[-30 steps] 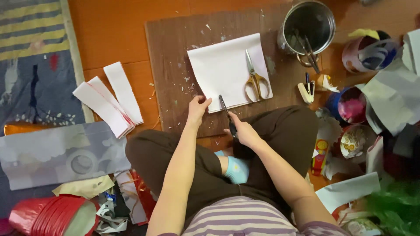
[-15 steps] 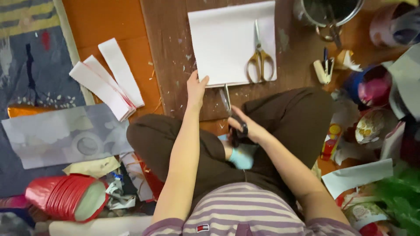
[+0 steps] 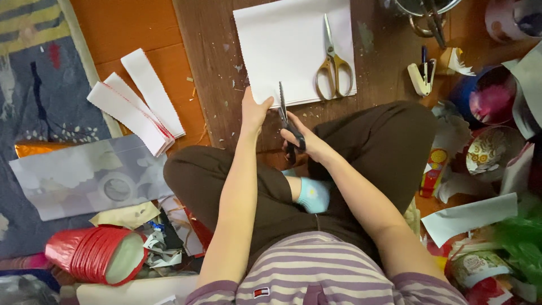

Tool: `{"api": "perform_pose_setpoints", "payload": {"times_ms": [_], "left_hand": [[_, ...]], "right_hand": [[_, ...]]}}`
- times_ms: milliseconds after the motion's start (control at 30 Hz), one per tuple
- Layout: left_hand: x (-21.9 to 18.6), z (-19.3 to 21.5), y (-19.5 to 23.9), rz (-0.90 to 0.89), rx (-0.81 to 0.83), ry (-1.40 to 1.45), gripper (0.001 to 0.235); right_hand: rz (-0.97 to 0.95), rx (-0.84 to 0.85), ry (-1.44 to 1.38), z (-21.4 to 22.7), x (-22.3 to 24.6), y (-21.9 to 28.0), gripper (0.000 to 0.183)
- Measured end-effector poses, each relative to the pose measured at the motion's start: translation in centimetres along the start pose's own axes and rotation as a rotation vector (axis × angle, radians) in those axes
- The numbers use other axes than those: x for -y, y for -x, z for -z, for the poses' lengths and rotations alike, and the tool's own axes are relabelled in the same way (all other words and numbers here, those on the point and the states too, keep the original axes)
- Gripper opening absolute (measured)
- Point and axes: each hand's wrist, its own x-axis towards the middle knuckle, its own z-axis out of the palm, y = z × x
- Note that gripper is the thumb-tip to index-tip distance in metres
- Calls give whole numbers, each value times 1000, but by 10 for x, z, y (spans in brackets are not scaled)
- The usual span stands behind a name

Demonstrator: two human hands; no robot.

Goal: Folding a large sheet of paper and cutting it into strips using scissors

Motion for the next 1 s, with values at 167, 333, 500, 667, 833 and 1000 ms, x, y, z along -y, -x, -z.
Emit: {"api": "perform_pose_setpoints", "payload": {"times_ms": [167, 333, 500, 667, 833, 1000], "left_hand": [[8, 1, -4, 41, -10, 9, 63], [-46, 20, 14, 76, 62, 23, 92], [-37, 24, 15, -31, 67, -8, 91], [-17, 24, 5, -93, 54, 11, 94], [-14, 24, -1, -47, -26, 7, 101], [-6, 26, -11, -34, -38, -14, 98]], "right_hand": [[264, -116, 343, -14, -1, -2, 72], [298, -147, 351, 3, -39, 2, 67], [232, -75, 314, 7, -4, -1, 61], [226, -84, 314, 3, -26, -28, 75], [254, -118, 466, -2, -32, -20, 69], [240, -84, 463, -3, -4, -16, 67]]}}
